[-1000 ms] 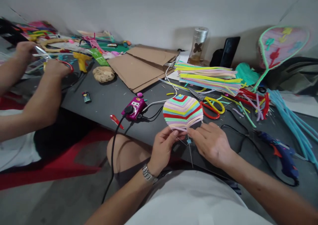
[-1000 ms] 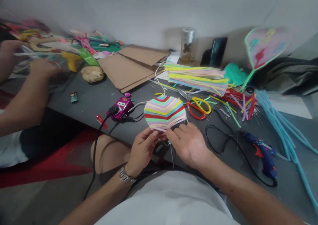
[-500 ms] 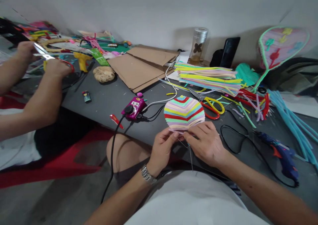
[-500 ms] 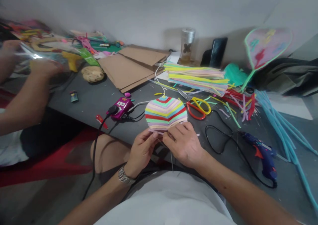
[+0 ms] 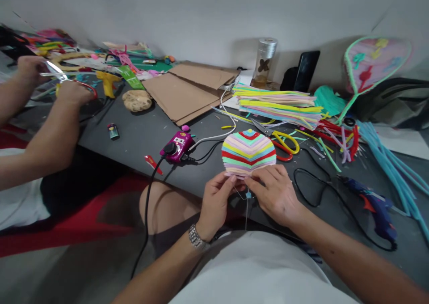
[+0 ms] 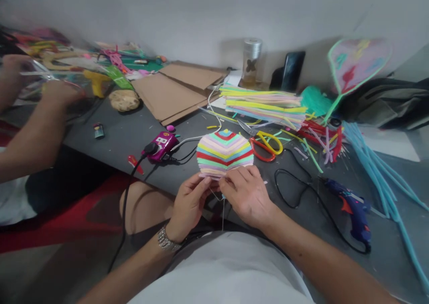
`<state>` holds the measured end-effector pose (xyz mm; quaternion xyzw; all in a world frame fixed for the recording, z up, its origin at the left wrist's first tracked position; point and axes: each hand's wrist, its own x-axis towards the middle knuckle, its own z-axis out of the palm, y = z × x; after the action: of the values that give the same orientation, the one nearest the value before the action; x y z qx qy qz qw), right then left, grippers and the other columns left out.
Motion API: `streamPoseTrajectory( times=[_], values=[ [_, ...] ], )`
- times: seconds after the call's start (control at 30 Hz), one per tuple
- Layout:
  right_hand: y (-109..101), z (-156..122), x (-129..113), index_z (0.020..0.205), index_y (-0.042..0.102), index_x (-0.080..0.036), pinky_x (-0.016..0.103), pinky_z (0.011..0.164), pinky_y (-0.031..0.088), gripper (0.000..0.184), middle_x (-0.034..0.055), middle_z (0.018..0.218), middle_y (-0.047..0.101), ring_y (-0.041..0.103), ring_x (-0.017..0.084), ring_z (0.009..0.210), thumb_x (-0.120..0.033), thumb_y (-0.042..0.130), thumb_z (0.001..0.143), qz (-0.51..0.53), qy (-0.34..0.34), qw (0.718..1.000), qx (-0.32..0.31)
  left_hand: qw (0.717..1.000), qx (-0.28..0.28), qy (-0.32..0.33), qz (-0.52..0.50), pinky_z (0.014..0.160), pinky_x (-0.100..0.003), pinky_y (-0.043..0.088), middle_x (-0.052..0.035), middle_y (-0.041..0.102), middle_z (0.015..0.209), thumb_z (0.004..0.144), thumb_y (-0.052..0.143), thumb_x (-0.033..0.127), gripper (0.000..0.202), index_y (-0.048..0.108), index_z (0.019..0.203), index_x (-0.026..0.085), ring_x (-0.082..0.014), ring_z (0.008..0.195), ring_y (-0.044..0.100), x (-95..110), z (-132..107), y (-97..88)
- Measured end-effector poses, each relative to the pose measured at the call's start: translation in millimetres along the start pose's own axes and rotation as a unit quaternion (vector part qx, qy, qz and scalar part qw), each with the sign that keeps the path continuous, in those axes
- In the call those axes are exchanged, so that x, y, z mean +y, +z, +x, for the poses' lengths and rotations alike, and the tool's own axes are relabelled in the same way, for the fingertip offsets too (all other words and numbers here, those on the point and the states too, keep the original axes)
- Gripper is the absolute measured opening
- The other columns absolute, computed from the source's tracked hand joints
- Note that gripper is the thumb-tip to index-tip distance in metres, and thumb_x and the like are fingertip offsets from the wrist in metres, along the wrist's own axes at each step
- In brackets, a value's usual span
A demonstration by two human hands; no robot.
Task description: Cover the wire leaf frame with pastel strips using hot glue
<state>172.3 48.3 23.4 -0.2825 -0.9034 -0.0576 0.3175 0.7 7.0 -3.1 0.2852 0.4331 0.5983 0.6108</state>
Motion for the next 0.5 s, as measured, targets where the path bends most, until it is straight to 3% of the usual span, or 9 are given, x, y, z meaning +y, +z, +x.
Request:
streamPoseTrajectory(
  times=[0.23, 0.5],
  values=[
    [-4, -1, 0, 0.091, 0.066, -0.018, 0.037, 0.082, 0.039, 0.011, 0.0054, 0.092, 0.075, 0.066, 0.019, 0.086, -0.008, 0.062, 0.093, 0.031, 0.067, 0.997, 0.026, 0.998, 0.033, -0.022, -0.058, 0.072, -0.027, 0.062, -0.0056, 0.078, 0.089, 0.081, 0.085, 0.045, 0.032, 0.076, 0.096, 0.018, -0.0172, 0.076, 0.074, 0, 3, 8.7],
    [-3, -5, 1, 0.094, 0.067, -0.018, 0.039, 0.083, 0.036, 0.015, 0.0063, 0.097, 0.077, 0.064, 0.019, 0.086, -0.009, 0.056, 0.097, 0.011, 0.053, 0.999, 0.005, 0.996, 0.050, -0.012, -0.070, 0.072, -0.024, 0.058, -0.0056, 0.078, 0.091, 0.079, 0.085, 0.045, 0.035, 0.076, 0.099, 0.018, -0.0147, 0.078, 0.071, 0, 0, 18.9]
  ],
)
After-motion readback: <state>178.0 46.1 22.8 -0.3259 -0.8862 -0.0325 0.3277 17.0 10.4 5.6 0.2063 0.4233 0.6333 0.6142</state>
